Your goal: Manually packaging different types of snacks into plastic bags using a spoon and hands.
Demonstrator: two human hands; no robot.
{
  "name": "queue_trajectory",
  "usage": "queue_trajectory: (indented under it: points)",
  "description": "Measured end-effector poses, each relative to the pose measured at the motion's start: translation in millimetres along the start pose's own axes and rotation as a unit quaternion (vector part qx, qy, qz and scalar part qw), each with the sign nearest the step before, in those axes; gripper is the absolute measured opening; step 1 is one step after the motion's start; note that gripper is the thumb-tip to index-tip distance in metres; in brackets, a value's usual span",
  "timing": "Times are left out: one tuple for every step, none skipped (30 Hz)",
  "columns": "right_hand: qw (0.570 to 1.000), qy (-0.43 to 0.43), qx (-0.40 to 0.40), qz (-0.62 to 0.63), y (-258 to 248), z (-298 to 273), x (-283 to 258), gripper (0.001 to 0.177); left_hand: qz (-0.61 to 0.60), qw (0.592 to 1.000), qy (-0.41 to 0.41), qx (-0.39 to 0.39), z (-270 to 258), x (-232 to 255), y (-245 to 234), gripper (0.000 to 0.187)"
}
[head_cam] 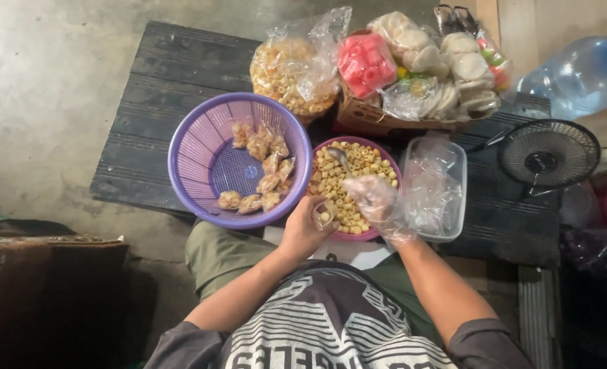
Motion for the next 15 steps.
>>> queue_trajectory:
  points:
    - [0.999,-0.028,-0.032,-0.019,1.1,0.3,-5.4,0.012,-0.005,1.000,-0.008,0.006,-2.0,-0.7,-0.1,0.065]
    - [0.996,-0.057,-0.063,-0.038,1.6,0.7,-10.4,0.010,-0.010,1.000,-0.015,0.012,-3.6,-1.0,0.4,0.065]
    - [0.996,-0.057,-0.064,-0.037,3.4,-2.3,-3.1,0.010,-0.010,1.000,-0.016,0.012,-3.6,-0.6,-0.5,0.065]
    - [0.992,-0.104,-0.067,-0.026,4.6,-6.5,2.7,0.008,-0.008,1.000,-0.024,0.008,-4.9,-0.5,-0.5,0.064]
    - [0.986,-0.150,-0.069,-0.015,5.6,-11.0,8.6,0.008,-0.007,0.999,-0.031,0.003,-6.3,-0.4,-0.4,0.064]
    - [0.986,-0.149,-0.069,-0.015,6.7,-18.1,13.0,0.008,-0.006,0.999,-0.032,0.002,-6.3,-0.3,-0.6,0.064]
    - [0.985,-0.156,-0.072,0.010,7.7,-25.3,17.1,0.009,-0.007,0.999,-0.032,0.002,-6.4,0.0,-0.6,0.064]
    - [0.983,-0.163,-0.075,0.033,8.0,-31.8,21.4,0.011,-0.008,0.999,-0.031,0.002,-5.7,1.1,-0.5,0.064]
    - [0.984,-0.162,-0.074,0.032,2.3,-31.1,16.2,0.011,-0.008,1.000,-0.030,0.000,-3.4,-1.2,0.5,0.064]
    - [0.974,-0.212,-0.078,0.002,-3.3,-32.2,9.4,0.012,-0.013,0.999,-0.033,-0.002,-2.5,-4.5,1.9,0.063]
    - [0.961,-0.262,-0.082,-0.028,-8.6,-33.5,2.7,0.015,-0.019,0.999,-0.035,-0.005,-1.7,-8.1,3.3,0.063]
    - [0.961,-0.261,-0.082,-0.029,-11.8,-42.0,4.7,0.015,-0.019,0.999,-0.036,-0.006,-0.8,-9.3,3.8,0.063]
    - [0.966,-0.235,-0.097,-0.037,-14.6,-50.6,7.2,0.017,-0.017,0.999,-0.032,-0.006,0.1,-10.5,4.4,0.063]
    - [0.971,-0.207,-0.113,-0.044,-17.5,-60.9,8.8,0.020,-0.015,0.999,-0.029,-0.007,-0.7,-12.6,5.2,0.062]
    - [0.971,-0.204,-0.113,-0.044,-16.2,-77.7,25.3,0.020,-0.014,0.999,-0.031,-0.009,-2.6,-9.7,4.0,0.062]
Point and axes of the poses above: each hand's wrist, its own z-axis towards the middle knuckle, its own y-axis out of the palm, x = y × z, the point moved 1 cm from there along z, towards the middle knuckle, and after that the axes turned 12 degrees about -y, right-handed, at the moved point
